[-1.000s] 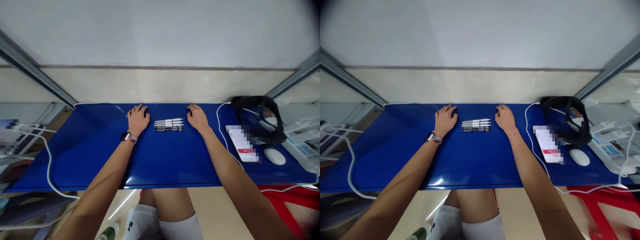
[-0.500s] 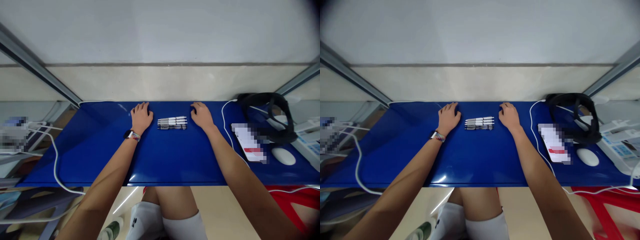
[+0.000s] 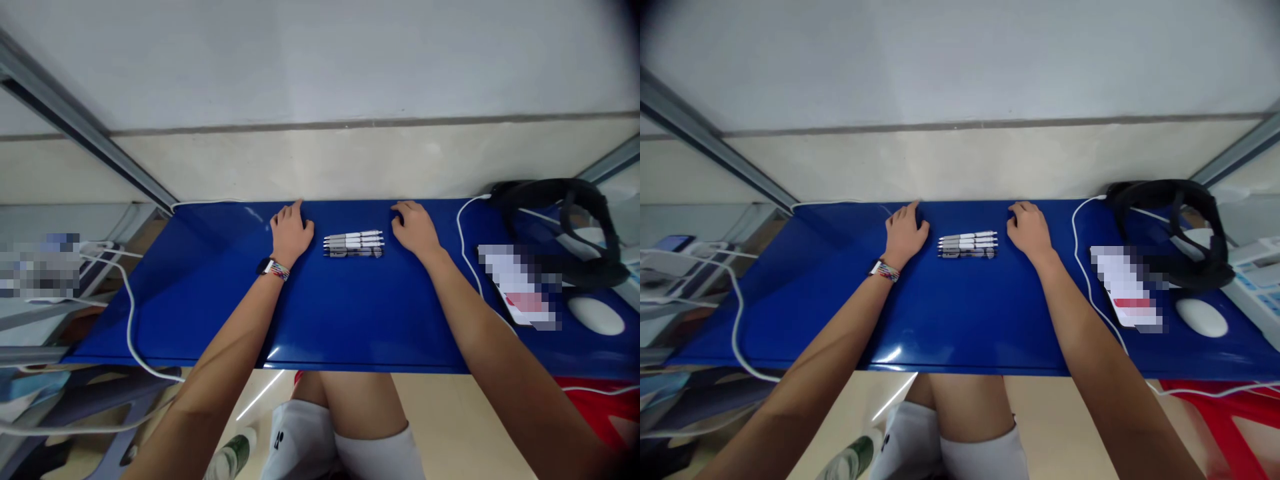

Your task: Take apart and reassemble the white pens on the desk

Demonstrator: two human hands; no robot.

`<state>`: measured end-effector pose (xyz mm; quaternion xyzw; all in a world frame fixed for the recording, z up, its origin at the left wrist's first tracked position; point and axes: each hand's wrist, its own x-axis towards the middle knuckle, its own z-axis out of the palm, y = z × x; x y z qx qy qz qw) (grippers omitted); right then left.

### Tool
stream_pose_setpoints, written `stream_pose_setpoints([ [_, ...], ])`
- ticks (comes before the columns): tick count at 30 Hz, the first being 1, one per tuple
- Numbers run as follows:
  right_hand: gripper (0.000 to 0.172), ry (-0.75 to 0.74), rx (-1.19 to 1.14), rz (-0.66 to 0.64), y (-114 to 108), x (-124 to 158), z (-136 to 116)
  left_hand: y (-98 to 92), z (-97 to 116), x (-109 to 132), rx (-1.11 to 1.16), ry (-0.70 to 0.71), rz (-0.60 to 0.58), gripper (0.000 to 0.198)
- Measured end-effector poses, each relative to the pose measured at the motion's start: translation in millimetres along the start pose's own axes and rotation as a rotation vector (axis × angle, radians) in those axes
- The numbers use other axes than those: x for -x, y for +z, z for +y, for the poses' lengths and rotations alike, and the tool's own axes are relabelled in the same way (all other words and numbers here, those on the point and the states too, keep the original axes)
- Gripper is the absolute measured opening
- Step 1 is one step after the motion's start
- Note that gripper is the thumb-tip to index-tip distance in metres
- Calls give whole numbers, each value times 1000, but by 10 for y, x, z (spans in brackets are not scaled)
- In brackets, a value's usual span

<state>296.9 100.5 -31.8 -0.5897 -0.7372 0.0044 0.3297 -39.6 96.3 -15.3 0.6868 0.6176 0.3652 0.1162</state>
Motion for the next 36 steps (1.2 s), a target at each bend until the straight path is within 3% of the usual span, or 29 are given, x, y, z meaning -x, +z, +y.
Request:
stream_pose_setpoints([
  [7, 42, 6, -15, -24, -9, -10, 1, -13, 4, 15, -56, 28, -17, 48],
  [16, 42, 5, 45, -42, -44, -14, -31, -97, 160, 50, -345, -4, -95, 51],
  [36, 42, 12, 39, -39, -45, -16, -53, -71, 93, 25, -340, 27, -80, 49],
])
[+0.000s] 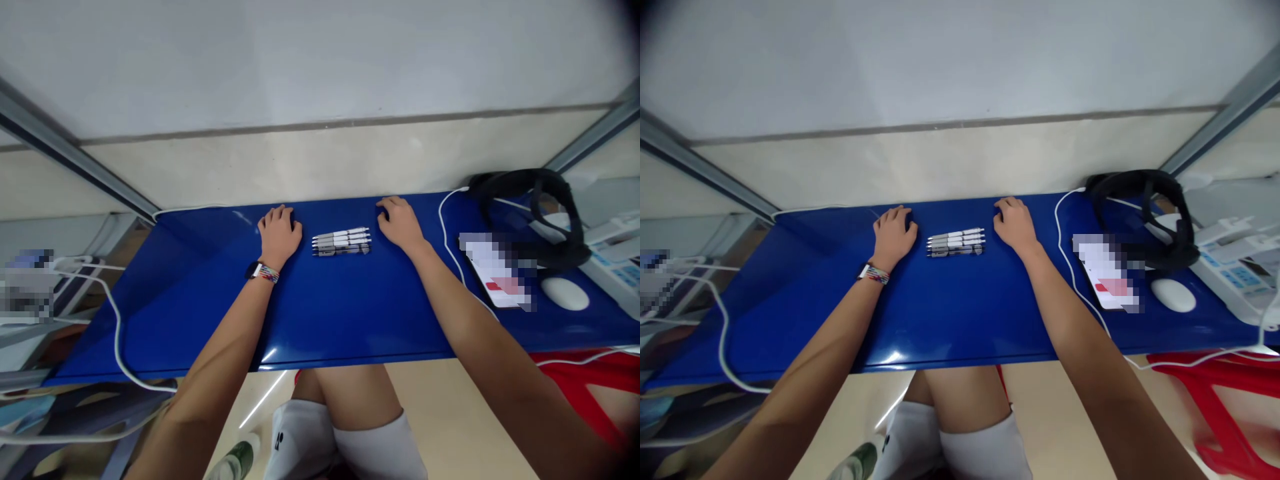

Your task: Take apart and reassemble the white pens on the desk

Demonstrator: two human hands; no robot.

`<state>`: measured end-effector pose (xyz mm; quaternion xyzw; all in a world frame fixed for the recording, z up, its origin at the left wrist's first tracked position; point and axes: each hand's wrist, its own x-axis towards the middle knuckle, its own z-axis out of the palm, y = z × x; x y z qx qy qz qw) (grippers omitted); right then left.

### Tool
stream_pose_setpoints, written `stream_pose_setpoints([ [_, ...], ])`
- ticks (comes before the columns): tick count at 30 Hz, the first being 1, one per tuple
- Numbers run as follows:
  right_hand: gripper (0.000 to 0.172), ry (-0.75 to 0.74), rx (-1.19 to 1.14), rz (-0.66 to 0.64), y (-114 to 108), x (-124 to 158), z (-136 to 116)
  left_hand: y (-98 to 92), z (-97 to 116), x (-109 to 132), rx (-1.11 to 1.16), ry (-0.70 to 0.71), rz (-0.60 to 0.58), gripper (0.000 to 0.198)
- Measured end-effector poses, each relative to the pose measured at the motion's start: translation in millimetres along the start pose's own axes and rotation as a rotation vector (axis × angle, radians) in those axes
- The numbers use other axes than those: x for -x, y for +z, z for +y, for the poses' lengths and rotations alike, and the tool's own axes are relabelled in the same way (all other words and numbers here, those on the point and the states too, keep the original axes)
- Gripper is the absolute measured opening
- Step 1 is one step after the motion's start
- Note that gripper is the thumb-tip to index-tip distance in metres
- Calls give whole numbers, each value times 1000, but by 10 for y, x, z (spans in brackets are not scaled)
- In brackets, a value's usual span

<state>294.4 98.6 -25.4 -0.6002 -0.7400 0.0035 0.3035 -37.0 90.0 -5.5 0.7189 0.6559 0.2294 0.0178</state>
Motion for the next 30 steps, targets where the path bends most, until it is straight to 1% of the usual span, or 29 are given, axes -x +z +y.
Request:
stream_pose_setpoints([
  [17, 42, 19, -16, 4, 20, -1, 18, -58, 65, 22, -38, -18, -55, 54],
  [25, 44, 33, -13, -21, 7, -6, 12, -37, 36, 20, -7, -2, -32, 52],
  [30, 44, 23, -17, 4, 11, -2, 11, -34, 35, 17, 14, -5, -30, 51],
])
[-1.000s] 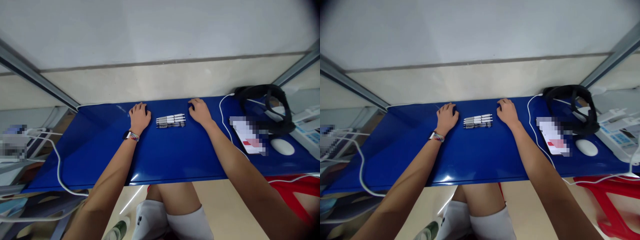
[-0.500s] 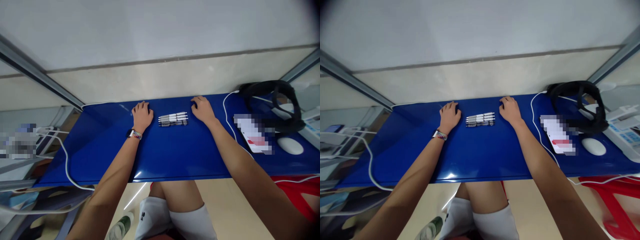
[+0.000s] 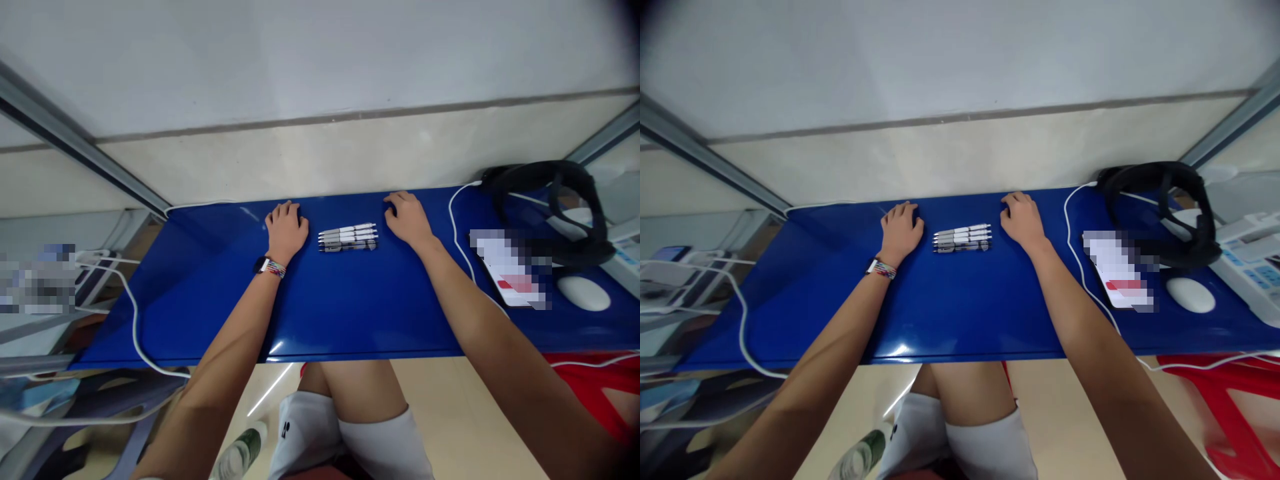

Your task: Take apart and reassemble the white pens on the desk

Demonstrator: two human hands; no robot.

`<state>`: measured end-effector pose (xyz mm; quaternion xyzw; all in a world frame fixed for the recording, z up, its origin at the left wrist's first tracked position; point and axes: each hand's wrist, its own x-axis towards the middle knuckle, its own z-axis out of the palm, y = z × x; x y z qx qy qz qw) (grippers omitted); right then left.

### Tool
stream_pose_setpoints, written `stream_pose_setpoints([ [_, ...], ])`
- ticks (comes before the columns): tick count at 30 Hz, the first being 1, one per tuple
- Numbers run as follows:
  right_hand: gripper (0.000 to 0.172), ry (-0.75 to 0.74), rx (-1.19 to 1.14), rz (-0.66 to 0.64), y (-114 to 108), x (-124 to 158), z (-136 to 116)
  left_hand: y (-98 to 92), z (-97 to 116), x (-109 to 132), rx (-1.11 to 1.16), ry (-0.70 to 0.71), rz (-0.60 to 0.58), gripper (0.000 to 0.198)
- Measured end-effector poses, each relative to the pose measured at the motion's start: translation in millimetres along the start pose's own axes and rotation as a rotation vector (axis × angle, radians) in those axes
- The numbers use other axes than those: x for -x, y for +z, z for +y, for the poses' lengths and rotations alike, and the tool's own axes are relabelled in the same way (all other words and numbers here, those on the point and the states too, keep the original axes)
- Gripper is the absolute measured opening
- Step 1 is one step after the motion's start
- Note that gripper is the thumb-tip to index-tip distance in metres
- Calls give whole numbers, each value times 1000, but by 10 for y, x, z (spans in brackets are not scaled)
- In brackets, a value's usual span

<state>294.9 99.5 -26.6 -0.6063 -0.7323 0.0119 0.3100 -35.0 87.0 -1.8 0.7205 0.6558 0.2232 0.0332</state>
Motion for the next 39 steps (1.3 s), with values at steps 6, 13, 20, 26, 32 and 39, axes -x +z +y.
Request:
stream_pose_setpoints([
  [6, 44, -3, 17, -5, -6, 0, -3, -1, 5, 5, -6, 0, -4, 52],
  [13, 43, -3, 4, -3, 6, 2, 12, -4, 13, 8, -9, -1, -6, 52],
  [20, 44, 1, -5, -3, 9, 2, 18, 11, 1, 5, -10, 2, 5, 52],
  [26, 43, 4, -19, -10, -5, -1, 13, 24, -11, -3, 5, 7, 7, 52],
  [32, 44, 8, -12, -11, -21, 5, -15, 8, -1, -3, 6, 0, -4, 52],
  [39, 44, 8, -24, -11, -25, 5, -15, 12, 5, 3, 4, -4, -12, 51],
])
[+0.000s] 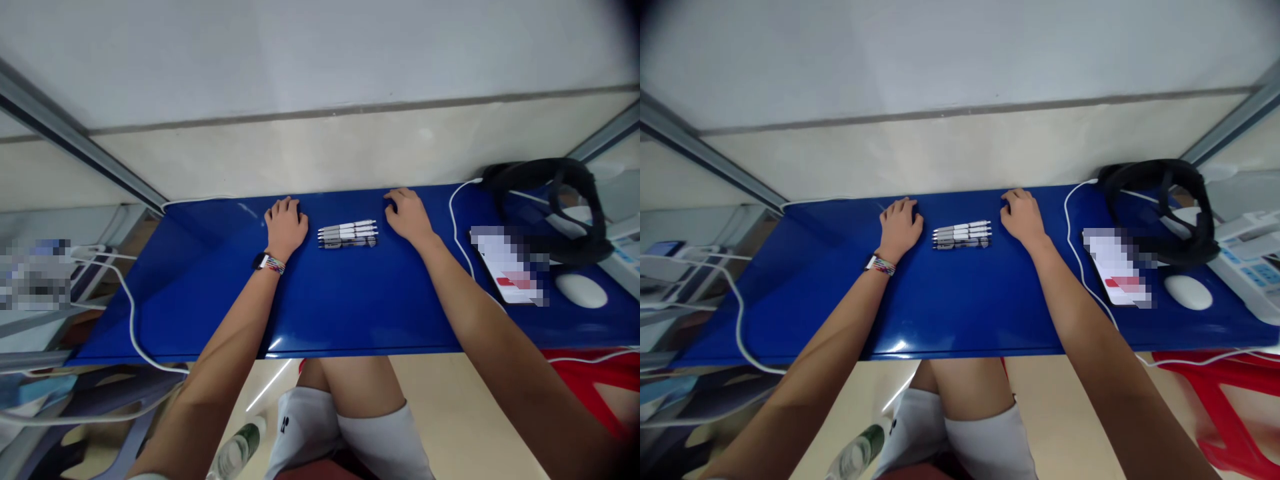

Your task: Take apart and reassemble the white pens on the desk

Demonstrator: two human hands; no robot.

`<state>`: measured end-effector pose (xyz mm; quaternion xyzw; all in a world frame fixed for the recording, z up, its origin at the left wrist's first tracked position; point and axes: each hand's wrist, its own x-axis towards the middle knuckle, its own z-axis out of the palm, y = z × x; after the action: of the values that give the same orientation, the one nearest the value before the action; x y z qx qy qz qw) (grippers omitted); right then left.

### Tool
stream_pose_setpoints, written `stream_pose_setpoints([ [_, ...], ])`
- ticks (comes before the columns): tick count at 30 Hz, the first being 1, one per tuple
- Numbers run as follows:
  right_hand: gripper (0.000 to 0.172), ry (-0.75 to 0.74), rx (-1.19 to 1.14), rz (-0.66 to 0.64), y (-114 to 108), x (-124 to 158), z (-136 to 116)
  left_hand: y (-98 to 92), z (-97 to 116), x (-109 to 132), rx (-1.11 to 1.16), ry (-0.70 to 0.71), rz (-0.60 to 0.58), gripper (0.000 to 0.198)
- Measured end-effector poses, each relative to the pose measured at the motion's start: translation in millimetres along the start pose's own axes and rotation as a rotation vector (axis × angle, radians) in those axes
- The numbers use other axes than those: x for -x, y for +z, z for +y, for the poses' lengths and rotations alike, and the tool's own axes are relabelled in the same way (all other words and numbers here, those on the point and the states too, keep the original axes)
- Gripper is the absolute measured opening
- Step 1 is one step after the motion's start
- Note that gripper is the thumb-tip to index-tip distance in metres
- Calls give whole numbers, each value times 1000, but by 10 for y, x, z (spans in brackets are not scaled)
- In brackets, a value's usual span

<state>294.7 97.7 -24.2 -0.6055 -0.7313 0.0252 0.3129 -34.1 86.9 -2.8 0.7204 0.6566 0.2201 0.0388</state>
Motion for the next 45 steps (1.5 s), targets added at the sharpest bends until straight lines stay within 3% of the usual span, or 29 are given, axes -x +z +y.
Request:
stream_pose_setpoints([
  [6, 43, 17, -34, 31, 13, -7, 23, -17, -26, -21, 29, 17, 28, 45],
  [11, 37, 86, -138, 85, 3, -37, 14, -22, -50, -63, 206, 151, 8, 39],
  [16, 37, 242, -233, 121, 88, -17, -173, 18, 63, -34, 373, 89, 76, 35],
  [21, 36, 241, -506, 79, 198, 45, -427, 68, 249, 49, 634, 55, 52, 26],
  [25, 34, 300, -779, 103, 206, 110, -644, 157, 347, 105, 970, 17, 50, 23],
  [29, 20, 313, -1036, 118, 222, 187, -859, 226, 413, 155, 1170, -23, 9, 31],
  [38, 19, 278, -1009, 117, 316, 234, -906, 156, 489, 218, 1198, 2, -73, 37],
  [45, 19, 275, -981, 91, 269, 297, -1005, 169, 462, 231, 1274, -42, -69, 36],
])
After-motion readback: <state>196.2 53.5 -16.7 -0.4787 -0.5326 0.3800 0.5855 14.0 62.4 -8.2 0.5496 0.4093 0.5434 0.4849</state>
